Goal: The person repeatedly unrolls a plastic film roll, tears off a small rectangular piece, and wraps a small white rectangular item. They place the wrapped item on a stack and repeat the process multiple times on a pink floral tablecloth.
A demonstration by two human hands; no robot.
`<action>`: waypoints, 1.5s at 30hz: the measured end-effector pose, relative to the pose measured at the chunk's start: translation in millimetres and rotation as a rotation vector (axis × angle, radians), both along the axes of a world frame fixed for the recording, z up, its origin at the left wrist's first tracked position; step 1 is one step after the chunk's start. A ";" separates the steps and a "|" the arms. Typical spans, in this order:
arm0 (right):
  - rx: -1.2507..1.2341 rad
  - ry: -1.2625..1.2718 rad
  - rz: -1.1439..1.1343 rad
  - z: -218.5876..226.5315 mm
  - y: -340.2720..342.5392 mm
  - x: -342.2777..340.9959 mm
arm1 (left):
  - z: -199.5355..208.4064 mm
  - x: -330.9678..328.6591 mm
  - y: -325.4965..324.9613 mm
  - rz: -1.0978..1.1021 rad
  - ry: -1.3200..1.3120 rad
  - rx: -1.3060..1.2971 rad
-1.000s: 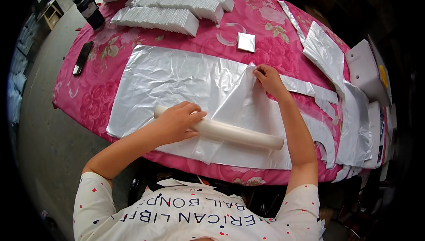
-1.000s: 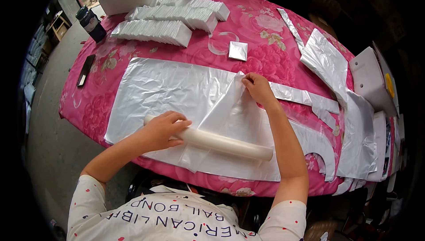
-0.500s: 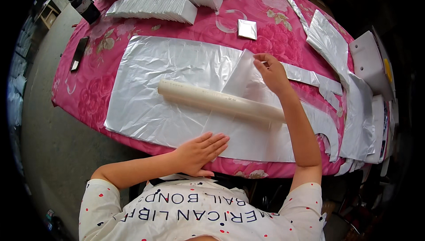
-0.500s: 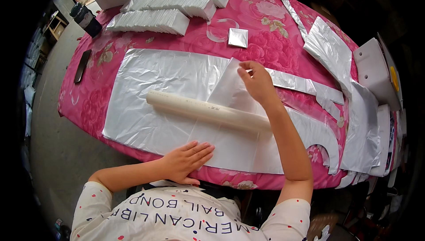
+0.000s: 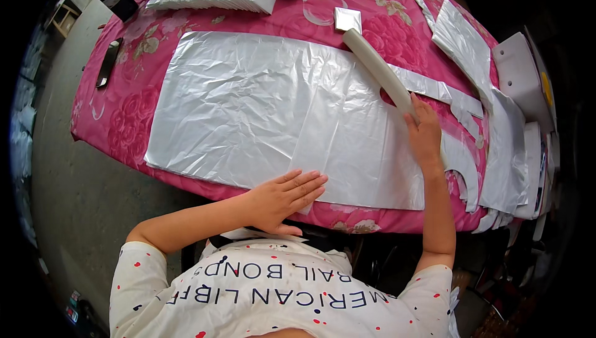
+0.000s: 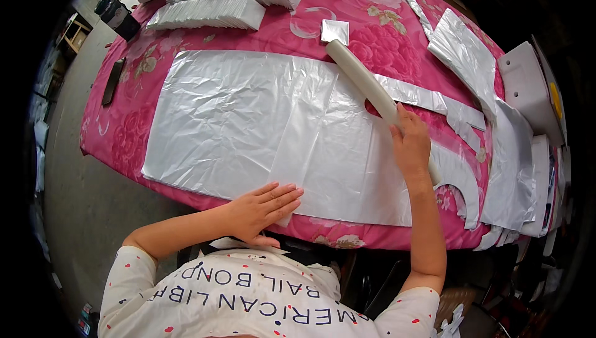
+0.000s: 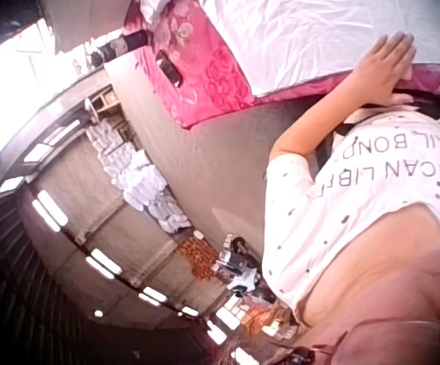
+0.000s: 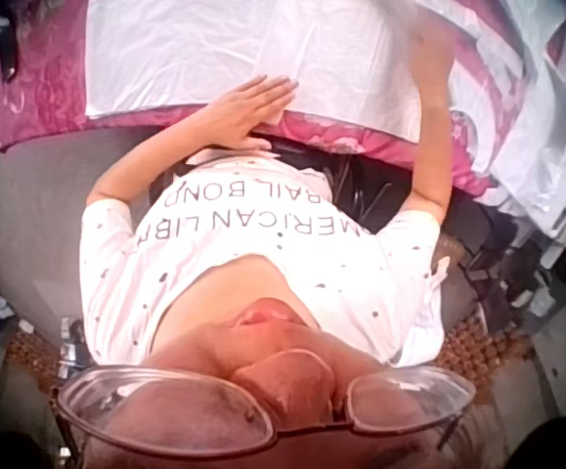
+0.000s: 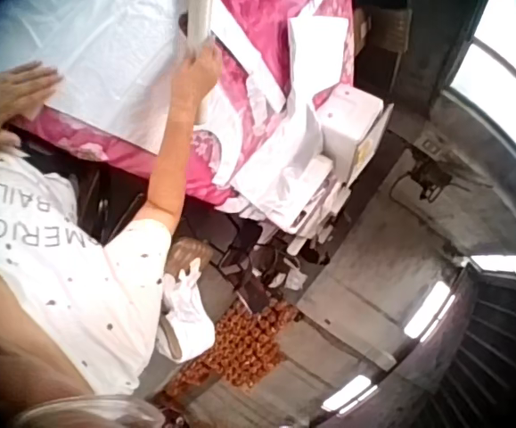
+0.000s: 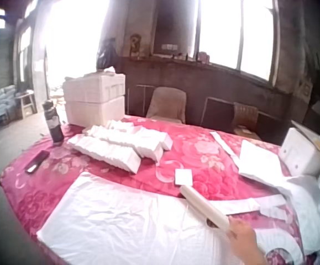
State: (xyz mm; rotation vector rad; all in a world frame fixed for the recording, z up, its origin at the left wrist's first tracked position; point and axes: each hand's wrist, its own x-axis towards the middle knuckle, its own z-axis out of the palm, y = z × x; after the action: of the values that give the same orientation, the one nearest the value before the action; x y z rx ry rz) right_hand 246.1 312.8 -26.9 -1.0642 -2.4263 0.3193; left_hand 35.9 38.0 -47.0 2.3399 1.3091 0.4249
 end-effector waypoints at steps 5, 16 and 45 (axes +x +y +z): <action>-0.301 0.042 0.240 16.4 -55.9 2.3 | -2.8 -10.0 -1.4 0.027 0.126 -0.035; -0.002 0.012 0.478 -1.5 -44.7 -75.6 | -13.5 17.2 -17.4 0.097 0.367 0.172; -0.122 0.081 0.625 -17.1 -114.6 -59.8 | -6.3 -23.0 28.9 0.427 -0.156 0.229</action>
State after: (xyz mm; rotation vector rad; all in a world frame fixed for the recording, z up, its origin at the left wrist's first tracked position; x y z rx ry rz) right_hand 186.3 198.2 -43.9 -0.2962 -2.6337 0.7021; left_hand 12.9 66.9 -53.3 2.1352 1.7604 0.9130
